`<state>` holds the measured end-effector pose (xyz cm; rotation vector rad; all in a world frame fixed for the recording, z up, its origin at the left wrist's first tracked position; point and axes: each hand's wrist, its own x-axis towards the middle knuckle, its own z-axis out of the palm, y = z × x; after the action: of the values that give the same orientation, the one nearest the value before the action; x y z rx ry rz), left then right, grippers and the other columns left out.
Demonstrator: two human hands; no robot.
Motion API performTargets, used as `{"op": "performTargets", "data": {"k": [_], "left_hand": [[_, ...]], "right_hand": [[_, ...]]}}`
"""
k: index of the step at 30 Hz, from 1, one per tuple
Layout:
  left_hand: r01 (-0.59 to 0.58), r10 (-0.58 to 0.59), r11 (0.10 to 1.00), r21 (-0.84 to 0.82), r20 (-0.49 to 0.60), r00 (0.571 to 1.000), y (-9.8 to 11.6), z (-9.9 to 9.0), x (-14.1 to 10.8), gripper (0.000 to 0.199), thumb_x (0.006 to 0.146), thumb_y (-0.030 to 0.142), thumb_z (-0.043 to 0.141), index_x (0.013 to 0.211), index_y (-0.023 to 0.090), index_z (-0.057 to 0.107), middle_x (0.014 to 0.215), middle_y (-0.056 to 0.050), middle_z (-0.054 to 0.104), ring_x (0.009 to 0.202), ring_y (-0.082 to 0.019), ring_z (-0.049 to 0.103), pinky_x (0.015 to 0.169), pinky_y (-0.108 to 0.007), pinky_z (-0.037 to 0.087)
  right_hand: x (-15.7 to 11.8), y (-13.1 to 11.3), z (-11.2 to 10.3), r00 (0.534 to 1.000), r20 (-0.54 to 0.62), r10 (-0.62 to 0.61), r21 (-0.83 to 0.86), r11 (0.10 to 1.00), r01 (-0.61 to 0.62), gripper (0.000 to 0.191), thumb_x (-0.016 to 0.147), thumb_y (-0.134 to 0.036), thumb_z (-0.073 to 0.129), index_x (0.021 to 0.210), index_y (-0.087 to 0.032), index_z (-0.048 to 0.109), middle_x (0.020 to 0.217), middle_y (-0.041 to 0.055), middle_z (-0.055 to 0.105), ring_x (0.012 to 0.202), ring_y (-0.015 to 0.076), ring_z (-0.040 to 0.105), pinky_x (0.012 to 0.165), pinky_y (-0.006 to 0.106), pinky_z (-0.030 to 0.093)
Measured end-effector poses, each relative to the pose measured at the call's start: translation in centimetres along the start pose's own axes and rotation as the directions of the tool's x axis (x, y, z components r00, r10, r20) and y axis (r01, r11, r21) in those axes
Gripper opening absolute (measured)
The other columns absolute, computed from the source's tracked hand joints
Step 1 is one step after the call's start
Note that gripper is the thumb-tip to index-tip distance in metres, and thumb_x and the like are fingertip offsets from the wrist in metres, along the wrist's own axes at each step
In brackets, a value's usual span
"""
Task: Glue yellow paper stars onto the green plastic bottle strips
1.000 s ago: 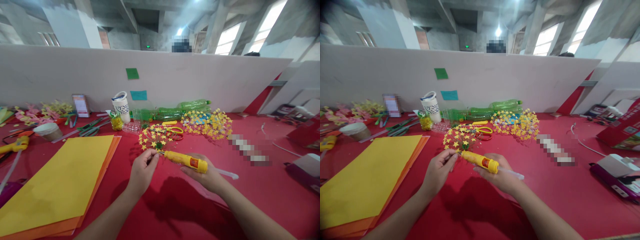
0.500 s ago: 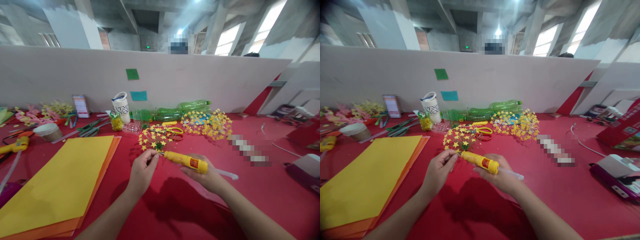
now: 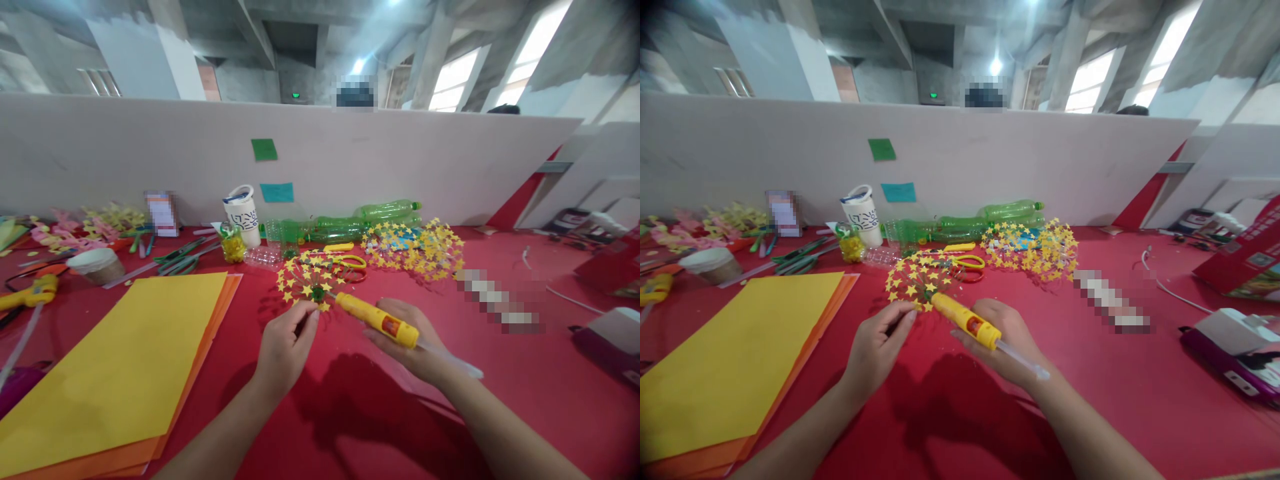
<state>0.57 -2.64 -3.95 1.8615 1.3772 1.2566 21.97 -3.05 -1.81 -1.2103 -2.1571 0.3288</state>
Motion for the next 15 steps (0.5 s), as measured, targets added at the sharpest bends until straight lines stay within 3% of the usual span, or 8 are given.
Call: {"op": "performTargets", "data": {"k": [5, 8, 12, 15], "left_hand": [[0.097, -0.078, 0.985, -0.140, 0.133, 0.988, 0.6, 0.4, -0.3, 0.017, 0.083, 0.031, 0.047, 0.075, 0.019, 0.055, 0.056, 0.004, 0.045, 0.052, -0.009, 0.039, 0.051, -0.020, 0.031], [0.227, -0.154, 0.936, -0.268, 0.267, 0.951, 0.9, 0.8, -0.2, 0.018, 0.082, 0.032, 0.048, 0.075, 0.018, 0.056, 0.049, 0.006, 0.040, 0.047, -0.009, 0.036, 0.047, -0.020, 0.029], [0.381, -0.232, 0.845, -0.376, 0.385, 0.893, 0.8, 1.2, -0.1, 0.019, 0.081, 0.034, 0.048, 0.076, 0.017, 0.056, 0.044, 0.007, 0.037, 0.044, -0.008, 0.032, 0.045, -0.019, 0.025], [0.492, -0.286, 0.750, -0.442, 0.454, 0.844, 0.5, 1.4, -0.1, 0.019, 0.081, 0.034, 0.049, 0.075, 0.017, 0.056, 0.043, 0.008, 0.037, 0.041, -0.006, 0.026, 0.042, -0.018, 0.019]], "right_hand": [[0.4, 2.4, -1.2, 0.989, -0.135, 0.063, -0.222, 0.971, -0.092, 0.007, 0.078, -0.023, 0.053, 0.080, -0.020, 0.046, 0.075, 0.0022, 0.049, 0.064, 0.0160, 0.050, 0.058, 0.026, 0.036], [0.1, 4.8, -1.0, 0.988, 0.012, 0.155, -0.314, 0.939, -0.144, 0.017, 0.070, -0.012, 0.052, 0.085, -0.019, 0.046, 0.084, 0.0047, 0.050, 0.067, 0.0162, 0.051, 0.060, 0.026, 0.037], [-0.5, 6.8, -0.2, 0.922, 0.286, 0.262, -0.342, 0.926, -0.157, 0.030, 0.062, -0.005, 0.052, 0.090, -0.016, 0.050, 0.090, 0.0062, 0.050, 0.070, 0.0157, 0.053, 0.063, 0.026, 0.038], [-0.3, 6.2, -0.2, 0.931, 0.300, 0.208, -0.337, 0.936, -0.101, 0.033, 0.061, -0.007, 0.056, 0.092, -0.016, 0.053, 0.094, 0.0078, 0.053, 0.084, 0.0206, 0.054, 0.072, 0.029, 0.040]]}}
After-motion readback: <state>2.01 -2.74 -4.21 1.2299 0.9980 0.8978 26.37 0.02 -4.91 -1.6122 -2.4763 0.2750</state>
